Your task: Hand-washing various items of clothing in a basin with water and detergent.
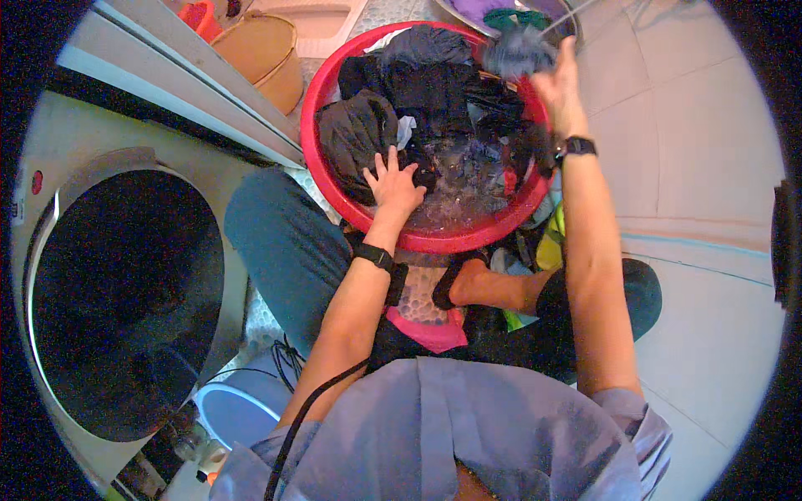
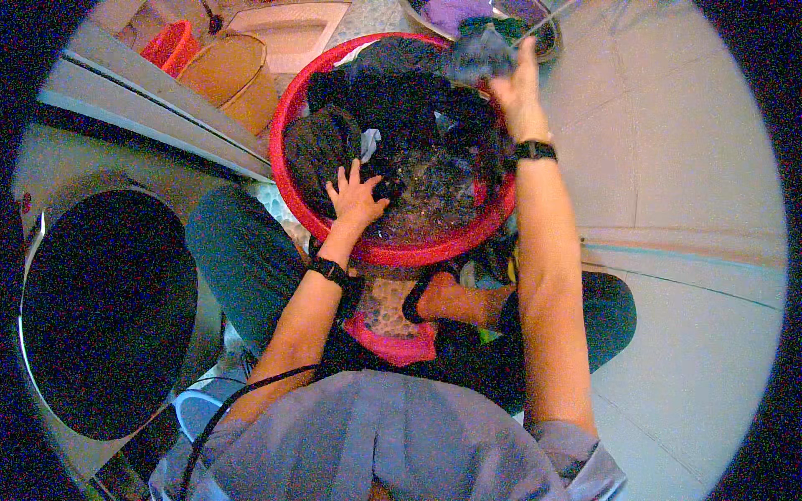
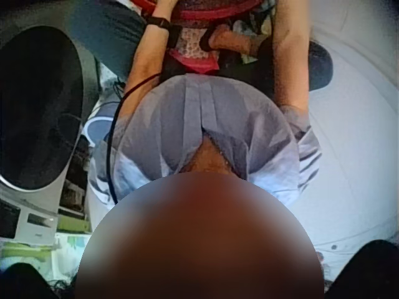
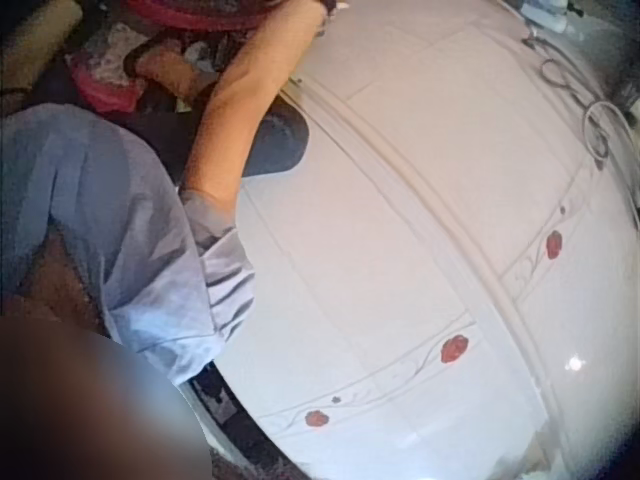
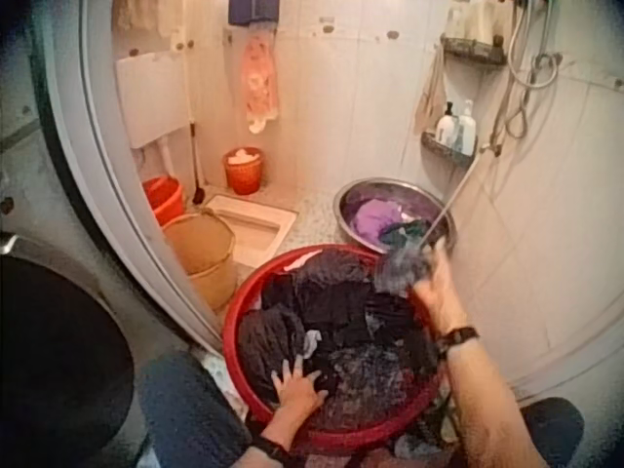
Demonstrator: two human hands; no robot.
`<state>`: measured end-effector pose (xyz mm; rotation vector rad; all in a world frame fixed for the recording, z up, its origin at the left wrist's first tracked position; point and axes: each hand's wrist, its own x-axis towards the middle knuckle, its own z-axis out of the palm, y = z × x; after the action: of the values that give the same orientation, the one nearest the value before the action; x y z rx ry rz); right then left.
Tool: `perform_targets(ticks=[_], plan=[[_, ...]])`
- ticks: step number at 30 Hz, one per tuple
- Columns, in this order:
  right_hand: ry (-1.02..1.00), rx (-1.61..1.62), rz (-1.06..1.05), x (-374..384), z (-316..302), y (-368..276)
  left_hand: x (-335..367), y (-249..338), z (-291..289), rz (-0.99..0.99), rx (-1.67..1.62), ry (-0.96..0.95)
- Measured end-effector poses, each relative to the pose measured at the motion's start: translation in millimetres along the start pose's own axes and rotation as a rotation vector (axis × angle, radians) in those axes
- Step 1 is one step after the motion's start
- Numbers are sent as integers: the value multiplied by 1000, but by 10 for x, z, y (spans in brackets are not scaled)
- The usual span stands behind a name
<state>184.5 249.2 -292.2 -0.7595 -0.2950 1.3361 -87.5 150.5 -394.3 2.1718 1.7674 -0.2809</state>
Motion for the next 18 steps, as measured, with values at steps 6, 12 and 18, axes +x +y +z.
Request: perform_targets(ticks=[6,12,18], plan=[[6,-858,-110,26,-277,736,102,-181,60,-196,-52,127],[-385,-1596,-532,-540,-221,2179,12,-211,16,-233,-90,181],[-258,-1759,-242,-599,-213,2359,-11,-291,41,-180,-155,212]])
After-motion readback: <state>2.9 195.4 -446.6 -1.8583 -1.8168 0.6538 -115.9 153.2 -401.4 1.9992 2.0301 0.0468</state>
